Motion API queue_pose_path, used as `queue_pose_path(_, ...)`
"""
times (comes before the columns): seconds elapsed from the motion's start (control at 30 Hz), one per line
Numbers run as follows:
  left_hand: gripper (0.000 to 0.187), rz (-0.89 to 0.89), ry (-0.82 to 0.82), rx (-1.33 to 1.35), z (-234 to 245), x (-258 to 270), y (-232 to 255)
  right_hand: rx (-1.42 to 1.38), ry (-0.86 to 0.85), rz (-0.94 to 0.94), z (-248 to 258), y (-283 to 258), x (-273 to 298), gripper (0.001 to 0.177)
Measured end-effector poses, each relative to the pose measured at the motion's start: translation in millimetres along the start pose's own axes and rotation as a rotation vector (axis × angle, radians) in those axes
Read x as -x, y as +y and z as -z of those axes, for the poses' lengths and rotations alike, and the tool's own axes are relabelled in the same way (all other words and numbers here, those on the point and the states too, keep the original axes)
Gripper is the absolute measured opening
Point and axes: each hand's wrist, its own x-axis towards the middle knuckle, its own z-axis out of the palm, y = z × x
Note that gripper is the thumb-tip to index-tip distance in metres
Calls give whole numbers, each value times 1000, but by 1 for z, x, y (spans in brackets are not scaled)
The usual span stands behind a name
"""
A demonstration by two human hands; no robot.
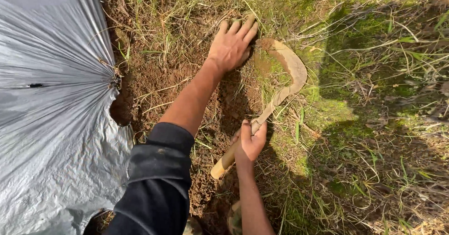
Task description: The person uses a hand hoe to loosen soil and remove weeds from the edge of a garden bed covered with plastic mulch. They repeatedly scrape the ground and pull out grass by hand, clearing the area along the plastic sheet.
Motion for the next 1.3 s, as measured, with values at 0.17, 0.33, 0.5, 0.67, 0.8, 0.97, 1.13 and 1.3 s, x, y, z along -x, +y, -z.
queue_pose_path(0.17,71,113,-12,-125,-5,-7,-12,-19,-52,-78,-5,-3,9,11)
queue_pose_path(0.33,53,69,-85,-121,-11,12,-21,-31,-103,8,-10,-11,21,5)
queue_pose_path(0.5,25,-10,67,74,-60,39,-18,-10,-71,199,-7,9,15,2)
queue_pose_path(0.67,29,91,137,177,-40,86,-23,72,-36,188,1,22,21,8)
queue_pose_path(0.8,35,349,66,340,-45,93,-37,117,13,199,3,30,22,8)
queue_pose_path(0.97,25,367,95,519,-57,109,-46,103,38,151,-34,60,-10,23)
queue_pose_path(1.13,60,497,6,792,26,130,-32,-6,-67,-131,-52,49,9,24)
queue_pose_path(1.3,79,501,8,669,17,121,-27,-5,-45,-139,-35,34,17,13)
